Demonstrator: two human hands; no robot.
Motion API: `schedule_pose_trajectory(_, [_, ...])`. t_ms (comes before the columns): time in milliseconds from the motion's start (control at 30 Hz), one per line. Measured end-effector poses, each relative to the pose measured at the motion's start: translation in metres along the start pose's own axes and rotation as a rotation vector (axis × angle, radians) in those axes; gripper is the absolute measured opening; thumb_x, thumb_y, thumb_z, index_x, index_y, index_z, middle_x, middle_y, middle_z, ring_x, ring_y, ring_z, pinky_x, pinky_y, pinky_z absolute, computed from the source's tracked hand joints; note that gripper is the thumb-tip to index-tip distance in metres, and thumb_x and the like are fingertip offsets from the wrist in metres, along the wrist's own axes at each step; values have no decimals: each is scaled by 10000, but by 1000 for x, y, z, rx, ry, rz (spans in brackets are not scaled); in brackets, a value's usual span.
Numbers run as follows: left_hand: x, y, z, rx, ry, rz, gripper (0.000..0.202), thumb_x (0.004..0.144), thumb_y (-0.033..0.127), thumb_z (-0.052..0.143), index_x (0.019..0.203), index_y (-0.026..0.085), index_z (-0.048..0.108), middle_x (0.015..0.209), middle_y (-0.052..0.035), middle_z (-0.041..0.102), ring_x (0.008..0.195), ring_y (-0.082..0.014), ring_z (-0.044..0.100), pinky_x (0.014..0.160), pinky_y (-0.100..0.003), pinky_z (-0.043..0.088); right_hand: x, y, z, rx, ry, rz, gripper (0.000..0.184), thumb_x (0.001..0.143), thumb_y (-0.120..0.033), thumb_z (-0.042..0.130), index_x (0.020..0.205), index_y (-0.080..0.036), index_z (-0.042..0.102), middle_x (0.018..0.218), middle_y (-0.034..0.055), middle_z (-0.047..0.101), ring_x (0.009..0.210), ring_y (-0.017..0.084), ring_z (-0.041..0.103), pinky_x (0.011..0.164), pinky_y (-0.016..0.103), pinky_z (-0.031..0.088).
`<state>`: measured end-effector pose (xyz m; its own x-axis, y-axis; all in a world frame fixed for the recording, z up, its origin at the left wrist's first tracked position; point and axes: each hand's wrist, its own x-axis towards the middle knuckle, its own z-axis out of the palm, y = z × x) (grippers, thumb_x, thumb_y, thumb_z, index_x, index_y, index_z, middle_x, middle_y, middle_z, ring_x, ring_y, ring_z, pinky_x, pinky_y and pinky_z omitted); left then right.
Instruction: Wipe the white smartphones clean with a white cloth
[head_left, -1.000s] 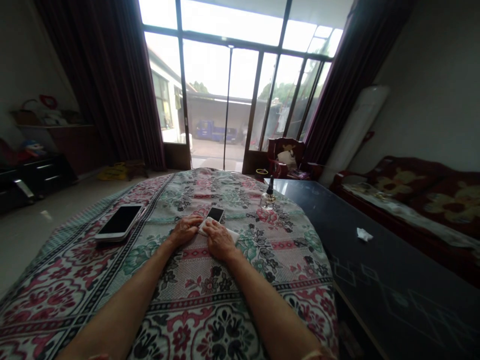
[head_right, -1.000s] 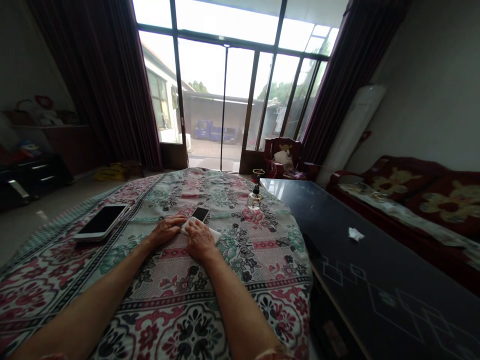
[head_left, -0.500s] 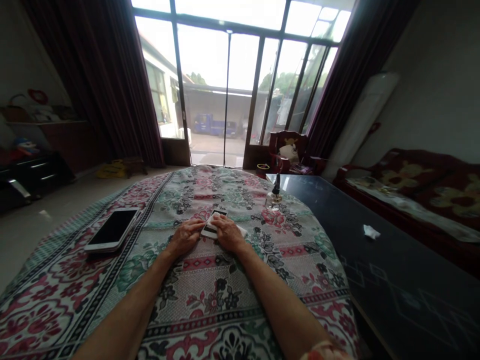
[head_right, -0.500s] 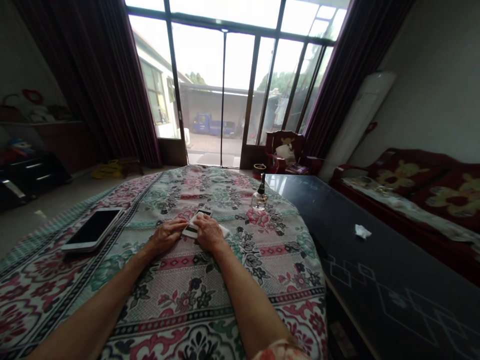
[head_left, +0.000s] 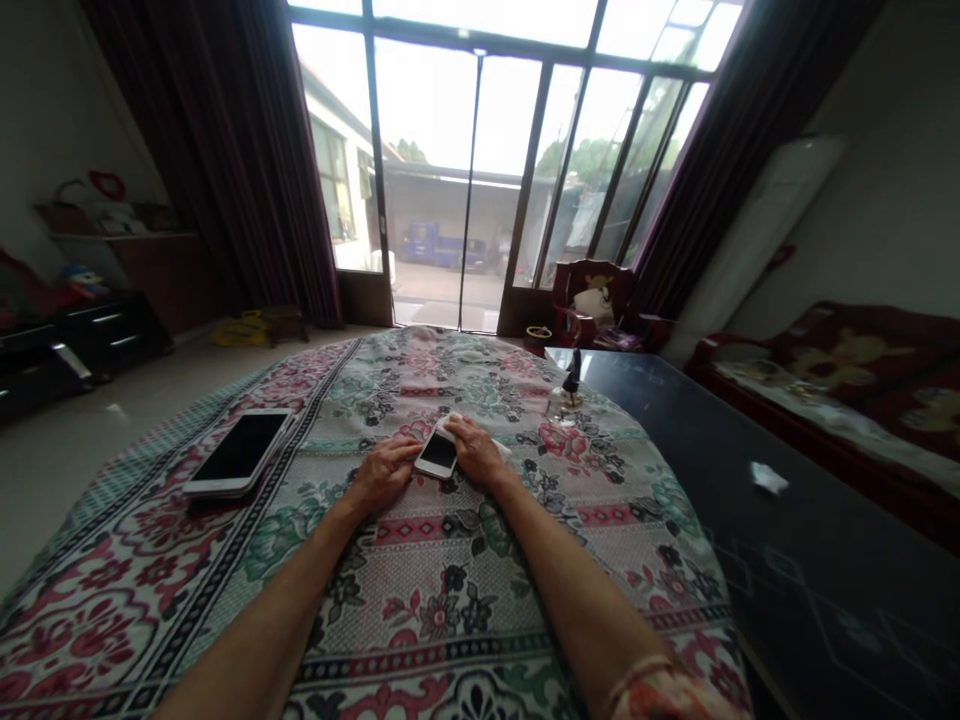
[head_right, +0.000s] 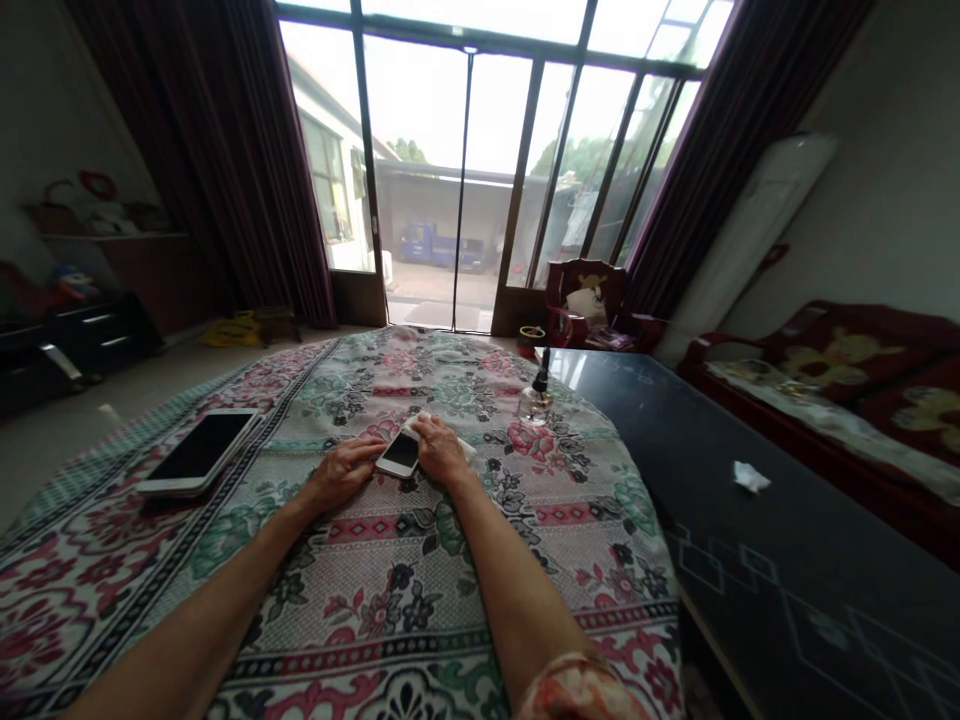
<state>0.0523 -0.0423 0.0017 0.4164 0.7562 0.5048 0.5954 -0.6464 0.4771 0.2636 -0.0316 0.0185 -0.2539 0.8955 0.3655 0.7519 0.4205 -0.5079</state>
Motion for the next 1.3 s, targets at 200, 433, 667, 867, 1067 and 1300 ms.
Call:
schedule_pose_trajectory(200, [0,0,1,1,4,0,388,749,137,488,1037,223,733,1107,-49,713,1051,-216,632,991,-367,442,-10,-2,-2,25,-9,-79,355,902,-95,410,1140,-199,651,1343,55,567,1294,180,451,1097,320,334])
schedule_pose_trajectory(433, [1,3,-2,1,-23,9,387,752,139,484,1034,221,736,1102,-55,713,1051,-216,630,989,-360,439,-23,-6,-4,42,-38,-142,379,896,-97,407,1171,-196,648,1343,73,568,1308,205,440,1119,392,317])
schedule_pose_trajectory(667, [0,-1,0,3,-25,-17,366,756,168,493,1021,201,743,1124,-77,705,1071,-239,625,1007,-383,432,-46,-19,-9,40,-64,-208,371,904,-118,415,1199,-179,630,1363,76,551,1329,191,417,1123,369,318])
schedule_pose_trajectory(867, [1,-2,0,-8,-19,6,368,749,168,483,996,221,750,1090,-59,716,1041,-230,635,992,-379,447,-60,-26,-9,20,-84,-241,408,895,-89,392,1221,-205,609,1385,54,533,1342,169,398,1130,382,310])
schedule_pose_trajectory(1067, [2,-3,0,3,-17,-20,368,737,178,491,991,234,753,1087,-45,721,1045,-235,637,1001,-395,447,-65,-32,-10,9,-123,-275,433,856,-72,409,1213,-217,606,1372,37,546,1337,182,404,1110,402,335])
schedule_pose_trajectory(1300, [2,-2,1,-3,-9,-18,376,722,166,486,976,236,756,1091,-44,718,1032,-216,640,992,-367,450,-67,-36,-13,9,-173,-319,446,842,-81,425,1231,-215,599,1376,40,542,1323,185,417,1098,387,342])
